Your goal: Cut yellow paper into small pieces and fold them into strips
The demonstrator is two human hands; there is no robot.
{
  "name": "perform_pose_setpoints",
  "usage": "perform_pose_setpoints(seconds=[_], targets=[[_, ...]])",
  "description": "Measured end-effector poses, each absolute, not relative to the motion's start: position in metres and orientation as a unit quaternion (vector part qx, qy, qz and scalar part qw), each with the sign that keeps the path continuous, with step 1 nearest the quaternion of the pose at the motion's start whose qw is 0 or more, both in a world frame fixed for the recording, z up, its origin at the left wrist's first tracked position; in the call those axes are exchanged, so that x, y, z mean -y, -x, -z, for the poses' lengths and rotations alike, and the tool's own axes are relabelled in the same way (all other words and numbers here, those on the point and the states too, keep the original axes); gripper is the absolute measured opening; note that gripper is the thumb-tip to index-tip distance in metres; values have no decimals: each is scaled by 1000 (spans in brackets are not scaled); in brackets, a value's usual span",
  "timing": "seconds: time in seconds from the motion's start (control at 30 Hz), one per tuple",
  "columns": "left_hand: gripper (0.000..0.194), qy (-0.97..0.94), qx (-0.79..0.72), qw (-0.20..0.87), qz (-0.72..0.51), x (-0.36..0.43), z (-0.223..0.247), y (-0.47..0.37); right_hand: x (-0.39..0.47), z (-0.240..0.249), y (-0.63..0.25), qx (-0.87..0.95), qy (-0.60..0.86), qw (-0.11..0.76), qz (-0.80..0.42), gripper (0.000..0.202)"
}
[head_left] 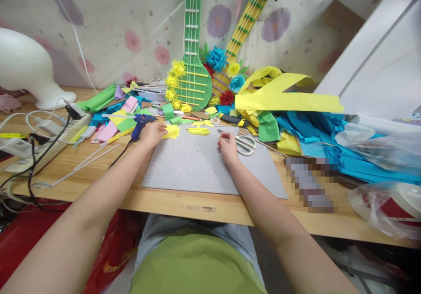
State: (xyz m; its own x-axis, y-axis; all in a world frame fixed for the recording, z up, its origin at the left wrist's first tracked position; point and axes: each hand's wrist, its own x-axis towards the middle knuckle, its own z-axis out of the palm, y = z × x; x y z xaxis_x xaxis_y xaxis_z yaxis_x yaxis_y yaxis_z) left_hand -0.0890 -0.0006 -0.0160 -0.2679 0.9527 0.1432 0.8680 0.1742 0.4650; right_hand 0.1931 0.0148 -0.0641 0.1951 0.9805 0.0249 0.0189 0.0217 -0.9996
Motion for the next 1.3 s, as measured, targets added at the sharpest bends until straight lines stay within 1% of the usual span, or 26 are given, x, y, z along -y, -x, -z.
perform_pose_setpoints(seconds=[0.17,0.27,0.37,0.47,0.6,0.67,0.73,0.87,0.93,0.97,1.07,1.13,1.2,1.3], targets=[[25,-562,-754,152,-303,-5,21,95,-16,67,-194,465,548,544,-433,23],[26,-547,-752,194,-313,-6,21,96,-17,68,-194,466,548,543,-433,23],[29,-545,-752,213,-304,-5,18,93,-18,70,-194,471,544,545,-430,24],[31,-561,-761,191,-264,-3,16,89,-19,72,-194,476,543,545,-427,24],[30,-593,-763,129,-224,-1,15,87,-13,70,-194,506,554,529,-397,24],[28,-613,-753,108,-214,0,17,87,-9,65,-192,551,552,508,-364,21],[28,-624,-746,94,-213,2,19,88,-7,57,-185,611,537,466,-349,16],[40,-621,-756,35,-204,10,25,84,-12,38,-153,725,494,325,-353,7],[45,-606,-774,26,-180,15,31,79,-18,31,-129,765,478,284,-325,9],[45,-595,-784,29,-176,17,34,77,-22,30,-116,779,475,268,-307,12],[41,-578,-789,30,-206,22,42,74,-32,34,-83,827,455,249,-218,31],[40,-577,-784,24,-228,22,47,75,-37,40,-67,851,442,234,-160,40],[37,-582,-776,21,-241,22,49,76,-41,47,-58,867,431,223,-114,43],[35,-596,-753,18,-278,23,50,77,-42,54,-54,870,431,224,-84,38]])
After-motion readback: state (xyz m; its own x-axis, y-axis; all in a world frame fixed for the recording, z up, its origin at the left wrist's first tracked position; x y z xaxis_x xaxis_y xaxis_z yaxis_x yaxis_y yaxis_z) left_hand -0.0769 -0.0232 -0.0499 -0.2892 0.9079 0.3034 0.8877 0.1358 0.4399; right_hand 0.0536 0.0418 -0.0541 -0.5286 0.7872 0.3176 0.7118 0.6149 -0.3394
